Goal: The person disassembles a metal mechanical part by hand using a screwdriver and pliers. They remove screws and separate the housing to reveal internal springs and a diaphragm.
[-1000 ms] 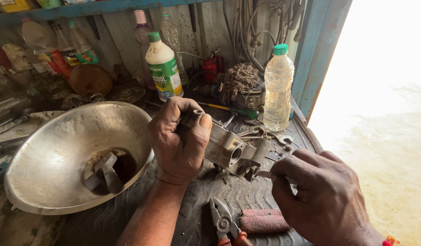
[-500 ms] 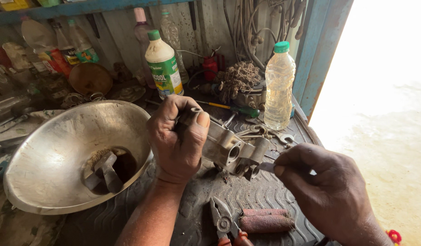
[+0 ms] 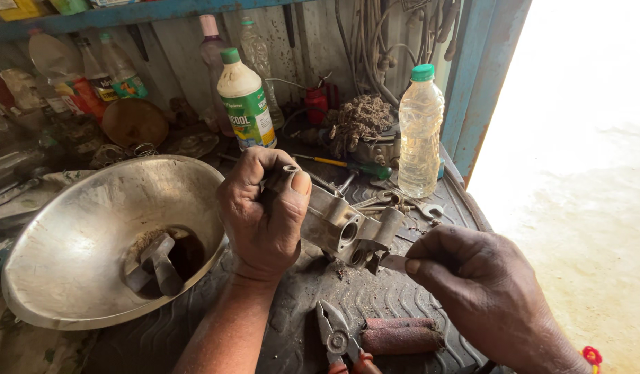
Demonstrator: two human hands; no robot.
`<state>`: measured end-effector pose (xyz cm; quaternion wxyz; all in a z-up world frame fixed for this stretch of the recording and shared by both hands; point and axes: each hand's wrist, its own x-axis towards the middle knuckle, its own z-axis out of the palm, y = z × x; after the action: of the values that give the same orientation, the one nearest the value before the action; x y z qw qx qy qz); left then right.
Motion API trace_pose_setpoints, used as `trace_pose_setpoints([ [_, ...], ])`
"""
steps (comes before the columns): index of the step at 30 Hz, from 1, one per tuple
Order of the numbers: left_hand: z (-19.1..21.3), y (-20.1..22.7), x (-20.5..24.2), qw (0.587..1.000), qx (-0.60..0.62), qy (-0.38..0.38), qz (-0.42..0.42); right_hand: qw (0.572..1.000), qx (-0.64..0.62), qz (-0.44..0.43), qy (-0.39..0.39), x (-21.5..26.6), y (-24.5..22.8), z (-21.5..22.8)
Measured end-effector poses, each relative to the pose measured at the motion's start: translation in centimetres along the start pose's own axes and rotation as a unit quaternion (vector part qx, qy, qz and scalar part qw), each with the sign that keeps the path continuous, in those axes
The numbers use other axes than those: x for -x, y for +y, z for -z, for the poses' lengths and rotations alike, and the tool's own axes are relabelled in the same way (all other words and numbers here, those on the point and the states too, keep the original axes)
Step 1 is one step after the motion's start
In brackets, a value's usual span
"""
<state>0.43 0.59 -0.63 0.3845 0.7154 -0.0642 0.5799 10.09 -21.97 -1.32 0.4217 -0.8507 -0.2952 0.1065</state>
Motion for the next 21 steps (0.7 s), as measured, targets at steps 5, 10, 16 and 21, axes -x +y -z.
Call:
trace_pose_setpoints([
  [5,0.0,0.1,0.0,1.000,0.010,-0.004,0.006,0.999,-0.026,0.013,-0.015,0.0,-0.1,0.0],
  [10,0.2,0.5,-0.1,1.000,0.004,-0.017,0.006,0.998,0.024,-0.038,-0.036,-0.1,-0.5,0.2],
  [16,0.0,0.8,0.0,0.999,-0.012,-0.029,-0.013,0.996,0.053,-0.044,-0.048,0.0,-0.9,0.3],
  [21,-0.1,1.0,-0.1,0.999,-0.017,-0.032,-0.016,0.991,0.127,-0.030,-0.003,0.5,-1.0,-0.1],
])
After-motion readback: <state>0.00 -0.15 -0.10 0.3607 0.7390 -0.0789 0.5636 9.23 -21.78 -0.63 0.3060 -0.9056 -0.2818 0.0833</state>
